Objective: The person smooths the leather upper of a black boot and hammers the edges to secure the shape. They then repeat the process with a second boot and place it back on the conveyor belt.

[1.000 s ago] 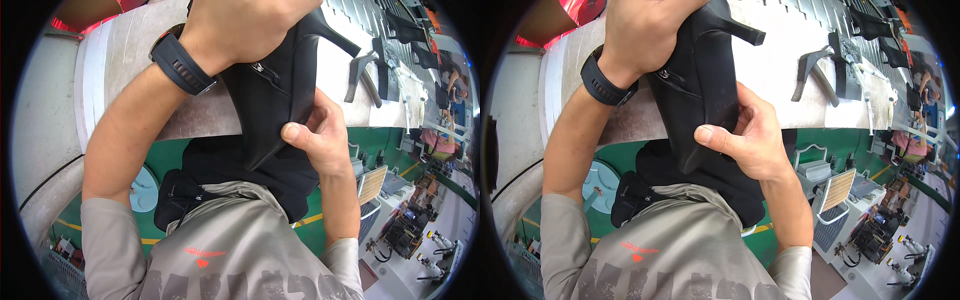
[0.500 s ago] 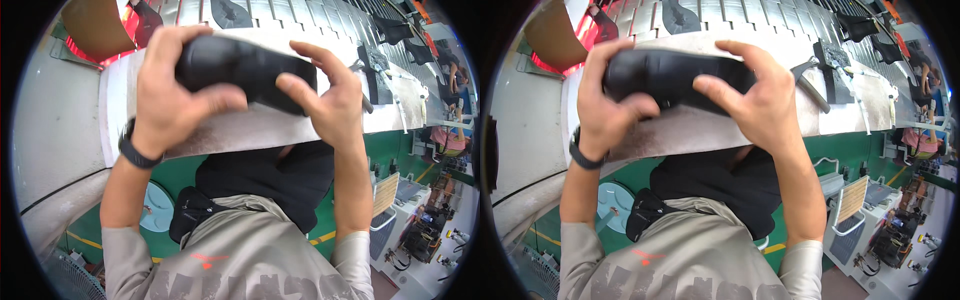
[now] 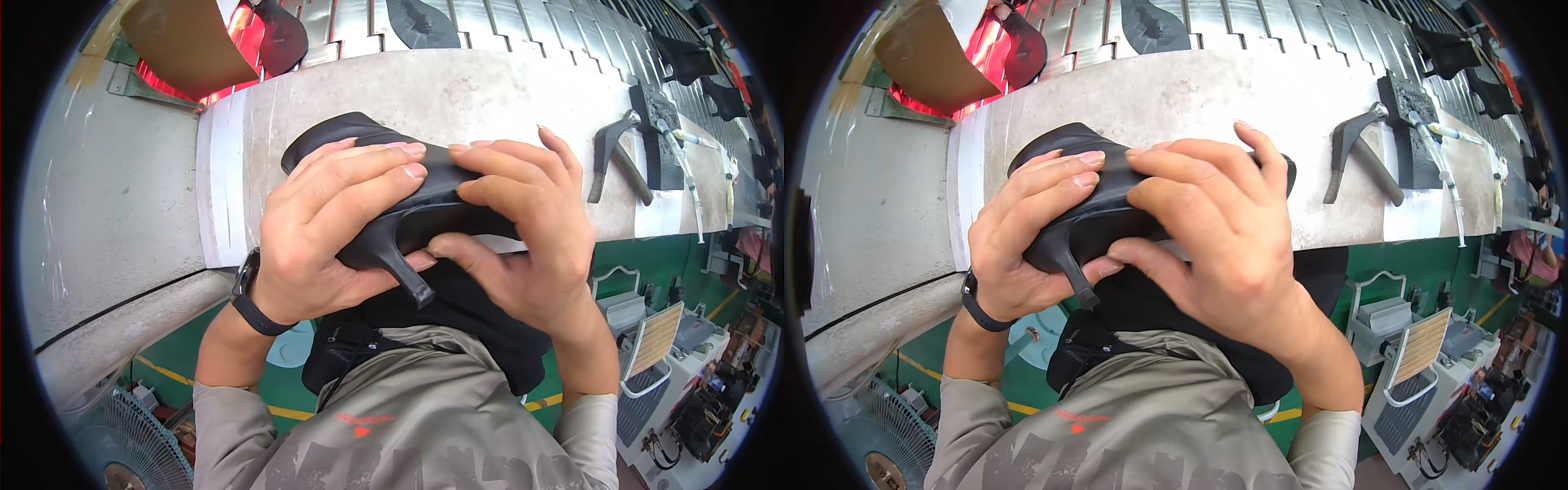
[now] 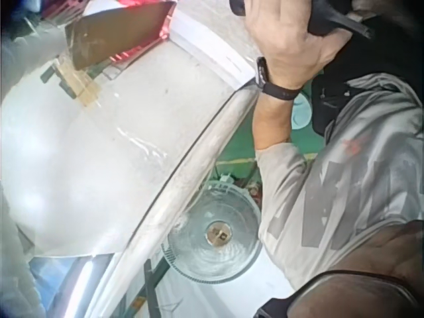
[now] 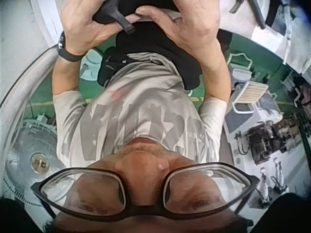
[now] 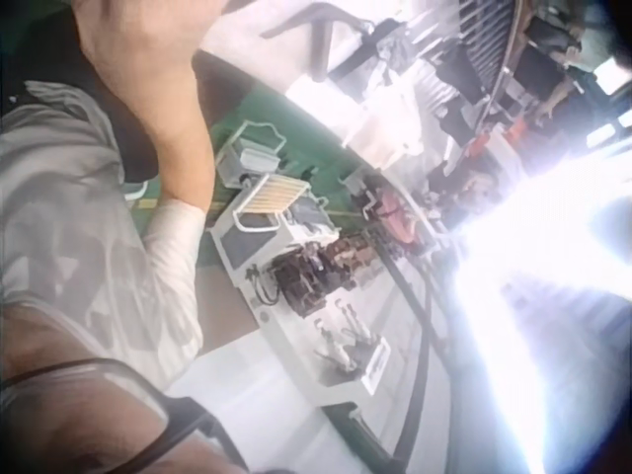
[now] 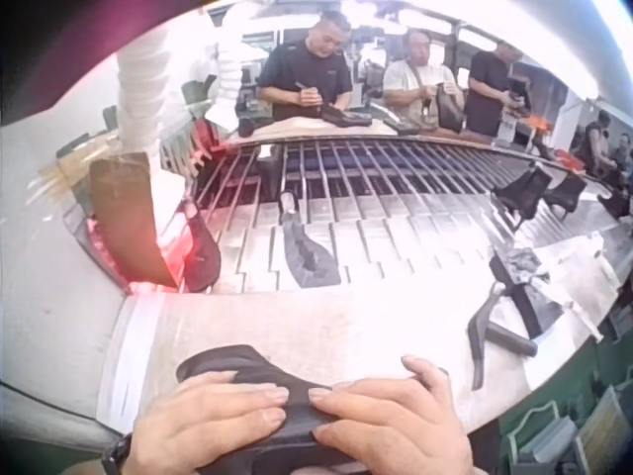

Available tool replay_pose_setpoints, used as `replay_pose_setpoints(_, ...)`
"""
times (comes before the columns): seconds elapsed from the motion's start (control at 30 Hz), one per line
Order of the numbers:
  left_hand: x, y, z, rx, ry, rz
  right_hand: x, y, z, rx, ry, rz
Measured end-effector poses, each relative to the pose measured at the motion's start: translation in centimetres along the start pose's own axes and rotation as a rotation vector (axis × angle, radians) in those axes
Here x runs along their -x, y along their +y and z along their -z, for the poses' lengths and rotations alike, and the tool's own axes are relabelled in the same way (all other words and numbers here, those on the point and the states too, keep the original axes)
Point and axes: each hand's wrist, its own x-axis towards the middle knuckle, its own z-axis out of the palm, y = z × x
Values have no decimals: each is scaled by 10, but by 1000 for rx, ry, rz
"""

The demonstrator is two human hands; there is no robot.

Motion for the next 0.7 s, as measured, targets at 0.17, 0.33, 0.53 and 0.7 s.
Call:
replay_pose_setpoints(0.17,-1,0,-1,-1,-1,27,-12,-12,-4,-36,-78,9)
replay_pose_setpoints(0.33,-1,-5,-1,0,45,-62,-20,-18,0,-106,-128,-78)
replay_pose_setpoints(0.53,0,-10,-5,13,69,-140,-16,-15,-2,-89,-123,-43)
replay_pose_setpoints(0.7,2,-5,-8,83,96,-77,-17,-16,-4,-95,-100,-35)
